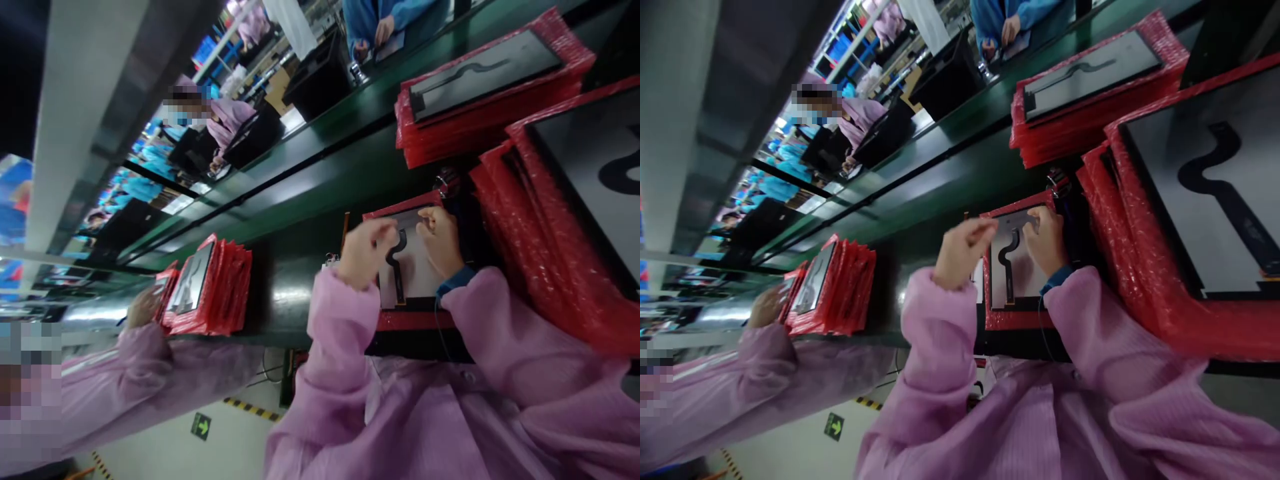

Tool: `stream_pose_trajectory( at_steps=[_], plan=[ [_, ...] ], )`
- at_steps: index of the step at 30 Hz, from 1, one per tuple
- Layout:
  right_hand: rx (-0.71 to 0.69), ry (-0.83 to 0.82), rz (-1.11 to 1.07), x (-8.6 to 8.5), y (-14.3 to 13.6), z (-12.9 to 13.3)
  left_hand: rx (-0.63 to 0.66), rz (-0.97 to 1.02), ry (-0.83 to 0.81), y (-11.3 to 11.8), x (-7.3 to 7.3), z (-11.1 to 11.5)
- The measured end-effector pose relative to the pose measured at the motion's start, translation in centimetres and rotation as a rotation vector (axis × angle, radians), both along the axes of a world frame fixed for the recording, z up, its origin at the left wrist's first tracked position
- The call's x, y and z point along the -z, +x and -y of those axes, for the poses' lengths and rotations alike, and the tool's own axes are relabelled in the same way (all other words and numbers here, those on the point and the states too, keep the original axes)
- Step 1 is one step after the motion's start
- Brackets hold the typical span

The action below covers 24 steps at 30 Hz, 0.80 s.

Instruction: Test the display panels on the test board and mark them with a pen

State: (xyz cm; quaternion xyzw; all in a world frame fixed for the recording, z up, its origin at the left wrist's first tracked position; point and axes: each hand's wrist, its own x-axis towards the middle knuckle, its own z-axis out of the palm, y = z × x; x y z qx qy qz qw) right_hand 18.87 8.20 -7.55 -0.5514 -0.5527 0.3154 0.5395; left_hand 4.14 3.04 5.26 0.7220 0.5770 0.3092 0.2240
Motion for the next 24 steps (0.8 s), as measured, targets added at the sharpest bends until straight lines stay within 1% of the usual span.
stream_pose_trajectory(
  at_steps=[1,3,5,6,8,10,13,16,20,22,24],
  plan=[
    [0.003,-0.002,-0.007,0.0,0.0,0.0,-0.042,0.061,-0.032,0.0,-0.3,-3.0],
    [0.009,-0.004,-0.015,-0.1,0.0,-0.1,-0.153,0.150,-0.118,0.3,-0.4,-9.3],
    [0.009,-0.006,-0.016,-0.1,0.0,-0.1,-0.265,0.188,-0.165,1.0,0.0,-15.3],
    [0.008,-0.008,-0.016,-0.1,0.0,-0.1,-0.313,0.184,-0.189,1.4,0.3,-17.8],
    [0.005,-0.011,-0.015,-0.1,-0.1,-0.2,-0.376,0.158,-0.269,2.1,1.0,-21.8],
    [0.002,-0.013,-0.014,-0.3,-0.1,-0.1,-0.380,0.136,-0.299,2.7,1.5,-24.4],
    [0.000,-0.013,-0.015,-0.6,0.0,0.2,-0.370,0.047,-0.225,2.9,1.6,-26.4],
    [-0.008,-0.022,-0.026,-1.0,-0.1,0.4,-0.420,-0.039,-0.158,2.5,0.9,-27.3],
    [-0.019,-0.045,-0.053,-1.2,-0.1,0.3,-0.455,-0.009,-0.129,2.1,-0.4,-27.2],
    [-0.026,-0.053,-0.074,-1.1,0.0,0.3,-0.470,0.043,-0.114,2.0,-0.7,-26.7],
    [-0.029,-0.063,-0.106,-1.0,0.2,0.5,-0.488,0.127,-0.123,2.2,-0.6,-25.9]
  ],
)
